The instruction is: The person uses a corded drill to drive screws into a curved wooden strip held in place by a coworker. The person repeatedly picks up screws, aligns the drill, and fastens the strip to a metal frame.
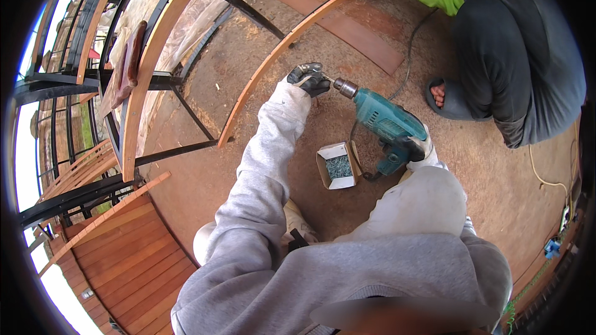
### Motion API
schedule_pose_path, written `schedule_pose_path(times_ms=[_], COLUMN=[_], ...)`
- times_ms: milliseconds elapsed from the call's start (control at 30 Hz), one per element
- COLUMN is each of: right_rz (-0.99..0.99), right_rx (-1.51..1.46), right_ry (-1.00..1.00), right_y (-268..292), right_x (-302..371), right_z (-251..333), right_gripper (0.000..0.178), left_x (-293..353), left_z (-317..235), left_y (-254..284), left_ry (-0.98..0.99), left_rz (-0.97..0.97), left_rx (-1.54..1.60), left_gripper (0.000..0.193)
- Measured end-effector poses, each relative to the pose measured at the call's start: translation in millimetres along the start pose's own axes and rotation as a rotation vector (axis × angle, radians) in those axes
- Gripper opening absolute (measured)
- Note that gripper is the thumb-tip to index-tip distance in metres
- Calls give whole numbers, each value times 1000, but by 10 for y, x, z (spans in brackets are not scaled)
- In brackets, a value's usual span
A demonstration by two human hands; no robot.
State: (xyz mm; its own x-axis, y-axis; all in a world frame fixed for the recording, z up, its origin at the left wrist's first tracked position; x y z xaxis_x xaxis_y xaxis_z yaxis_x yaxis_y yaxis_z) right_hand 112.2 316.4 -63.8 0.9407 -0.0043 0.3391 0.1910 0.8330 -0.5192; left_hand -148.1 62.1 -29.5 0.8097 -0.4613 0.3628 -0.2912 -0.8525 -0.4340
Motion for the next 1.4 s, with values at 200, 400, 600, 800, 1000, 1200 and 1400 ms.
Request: schedule_pose_path(times_ms=[200,400,600,800,1000,1200,1400], right_rz=[-53,-200,-285,-248,-307,-310,-277], right_rx=[-157,-89,36,-46,-19,-31,54], right_ry=[0,15,112,92,78,43,81], right_y=[-260,-181,-311,-230,-279,-418,-261], right_x=[-334,-862,-1287,-1456,-1493,-1489,-1497], right_z=[129,314,394,305,317,446,349], right_gripper=[65,63,43,52,58,57,56], left_x=[-221,-654,-1379,-1178,-1117,-1064,-1117], left_z=[-212,-675,-620,-673,-685,-699,-661], left_y=[54,433,964,878,873,858,917], left_ry=[-27,-213,430,215,141,49,120], left_rz=[-291,-428,-69,-37,-120,-163,-104], left_rx=[-655,-1832,-1970,-1978,-1842,-1844,-1803], left_gripper=[64,71,49,55,58,55,49])
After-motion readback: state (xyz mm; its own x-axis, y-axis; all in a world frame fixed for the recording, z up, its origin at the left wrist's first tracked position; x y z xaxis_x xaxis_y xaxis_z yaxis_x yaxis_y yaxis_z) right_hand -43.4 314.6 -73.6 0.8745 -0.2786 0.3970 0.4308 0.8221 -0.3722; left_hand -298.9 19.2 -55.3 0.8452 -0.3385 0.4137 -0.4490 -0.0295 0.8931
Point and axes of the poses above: each hand's wrist, its own x-axis away from the middle knuckle, its own y-axis out of the back of the hand, z = x × y, the point moved 1 cm from there along -x, towards the middle knuckle, and after that the axes turned 10 degrees about -y, right-handed, at the moved point
